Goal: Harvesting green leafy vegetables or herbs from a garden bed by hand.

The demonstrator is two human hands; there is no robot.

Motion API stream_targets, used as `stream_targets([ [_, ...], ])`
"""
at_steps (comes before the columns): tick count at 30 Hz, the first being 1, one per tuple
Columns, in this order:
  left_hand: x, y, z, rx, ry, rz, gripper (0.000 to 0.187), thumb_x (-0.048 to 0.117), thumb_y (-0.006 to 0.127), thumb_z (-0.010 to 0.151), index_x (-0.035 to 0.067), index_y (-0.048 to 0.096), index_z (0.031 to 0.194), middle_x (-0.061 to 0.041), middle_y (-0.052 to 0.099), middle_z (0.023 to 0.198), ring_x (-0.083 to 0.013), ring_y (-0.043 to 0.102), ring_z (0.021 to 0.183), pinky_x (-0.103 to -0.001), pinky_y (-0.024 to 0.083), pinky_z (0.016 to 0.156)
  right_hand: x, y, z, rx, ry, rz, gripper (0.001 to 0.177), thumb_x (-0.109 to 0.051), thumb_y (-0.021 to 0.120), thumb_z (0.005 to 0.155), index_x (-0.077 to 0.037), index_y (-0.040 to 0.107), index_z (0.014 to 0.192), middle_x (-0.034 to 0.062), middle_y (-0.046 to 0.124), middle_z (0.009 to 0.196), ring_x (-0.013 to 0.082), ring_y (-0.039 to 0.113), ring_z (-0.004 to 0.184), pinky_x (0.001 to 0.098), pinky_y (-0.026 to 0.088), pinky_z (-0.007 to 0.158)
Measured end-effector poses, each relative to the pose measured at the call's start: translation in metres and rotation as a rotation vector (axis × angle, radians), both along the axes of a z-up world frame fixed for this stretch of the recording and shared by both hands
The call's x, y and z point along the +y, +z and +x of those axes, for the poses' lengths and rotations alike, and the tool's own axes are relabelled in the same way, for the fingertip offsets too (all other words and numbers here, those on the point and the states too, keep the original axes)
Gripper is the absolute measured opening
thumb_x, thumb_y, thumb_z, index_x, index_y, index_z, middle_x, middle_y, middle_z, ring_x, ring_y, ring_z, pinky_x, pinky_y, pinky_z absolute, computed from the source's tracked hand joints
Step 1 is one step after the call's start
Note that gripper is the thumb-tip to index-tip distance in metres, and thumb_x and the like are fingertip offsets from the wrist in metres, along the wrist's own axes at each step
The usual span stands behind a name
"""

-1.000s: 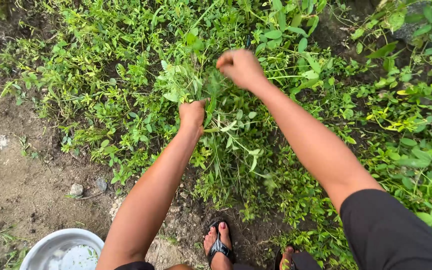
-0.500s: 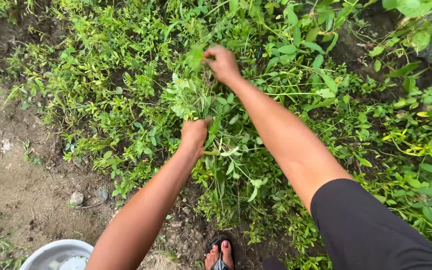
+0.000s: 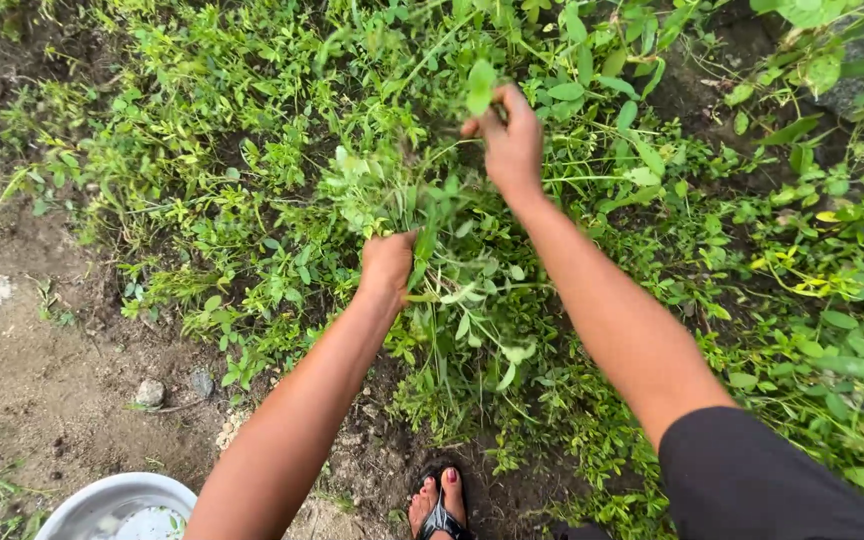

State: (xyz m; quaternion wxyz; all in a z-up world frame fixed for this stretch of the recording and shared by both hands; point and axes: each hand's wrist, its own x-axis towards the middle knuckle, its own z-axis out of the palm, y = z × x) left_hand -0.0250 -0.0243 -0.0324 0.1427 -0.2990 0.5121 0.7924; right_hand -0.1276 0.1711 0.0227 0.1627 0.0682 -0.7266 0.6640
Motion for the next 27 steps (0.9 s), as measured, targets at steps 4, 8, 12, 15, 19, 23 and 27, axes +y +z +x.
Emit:
stream_targets([
  [4, 0.002, 0.014, -0.006, -0.042, 0.015, 0.047, 0.018, 0.002, 0.068, 0.091, -0.015, 0.069, 0.087, -0.016, 0.069, 0.076, -0.0227, 0.063, 0.056, -0.041, 0.053, 0.051, -0.012, 0.038, 0.082, -0.053, 0.044, 0.272, 0.006, -0.006, 0.062, 0.103, -0.005, 0.066, 0.107, 0.0065, 0.077, 0.097, 0.0153, 0.072, 0.086, 0.0313, 0.058, 0.076],
  [8, 0.003, 0.004, -0.012, -0.028, -0.026, -0.1, 0.021, 0.01, 0.066, 0.095, -0.008, 0.074, 0.088, -0.012, 0.068, 0.075, -0.0198, 0.059, 0.057, -0.039, 0.048, 0.051, -0.019, 0.027, 0.132, -0.018, 0.074, 0.591, 0.011, -0.012, 0.068, 0.098, -0.007, 0.073, 0.106, 0.01, 0.076, 0.098, 0.0207, 0.073, 0.085, 0.0353, 0.057, 0.075],
  [12, 0.01, 0.016, -0.012, 0.008, 0.039, 0.277, 0.02, 0.013, 0.066, 0.094, -0.004, 0.072, 0.086, -0.012, 0.07, 0.076, -0.0216, 0.066, 0.058, -0.038, 0.054, 0.051, -0.025, 0.06, 0.162, 0.154, 0.093, 0.679, 0.015, -0.009, 0.074, 0.09, -0.004, 0.071, 0.104, 0.0139, 0.075, 0.107, 0.0295, 0.072, 0.099, 0.0418, 0.057, 0.087],
  [15, 0.005, 0.013, -0.012, -0.029, -0.07, 0.215, 0.016, 0.009, 0.072, 0.094, -0.007, 0.072, 0.089, -0.013, 0.071, 0.08, -0.0218, 0.066, 0.061, -0.037, 0.054, 0.055, -0.02, 0.048, 0.166, 0.249, 0.205, 0.826, 0.021, -0.007, 0.069, 0.089, -0.005, 0.071, 0.11, 0.0149, 0.072, 0.118, 0.0316, 0.07, 0.11, 0.0435, 0.056, 0.099],
  [19, 0.004, 0.0, -0.016, -0.064, -0.088, 0.279, 0.014, 0.005, 0.067, 0.09, -0.009, 0.069, 0.089, -0.016, 0.071, 0.079, -0.0258, 0.07, 0.061, -0.04, 0.06, 0.056, -0.001, 0.075, 0.157, 0.326, 0.299, 0.917, 0.03, -0.015, 0.071, 0.087, -0.006, 0.071, 0.116, 0.0148, 0.071, 0.12, 0.0322, 0.069, 0.111, 0.0492, 0.052, 0.105],
  [23, 0.01, 0.011, -0.013, -0.043, -0.095, 0.213, 0.015, -0.002, 0.066, 0.087, -0.017, 0.068, 0.09, -0.021, 0.071, 0.079, -0.0279, 0.07, 0.058, -0.041, 0.06, 0.052, 0.024, 0.098, 0.126, -0.04, 0.526, 0.756, 0.043, -0.032, 0.076, 0.083, -0.009, 0.072, 0.12, 0.0104, 0.075, 0.115, 0.0245, 0.071, 0.102, 0.0394, 0.058, 0.091],
  [27, 0.02, 0.019, -0.01, -0.014, -0.019, 0.2, 0.012, -0.007, 0.067, 0.083, -0.019, 0.064, 0.087, -0.022, 0.069, 0.078, -0.0314, 0.069, 0.057, -0.046, 0.061, 0.052, 0.056, 0.083, 0.072, -0.207, 0.302, 0.551, 0.033, -0.032, 0.075, 0.093, -0.013, 0.075, 0.12, 0.0062, 0.076, 0.12, 0.0177, 0.073, 0.107, 0.0342, 0.059, 0.091],
])
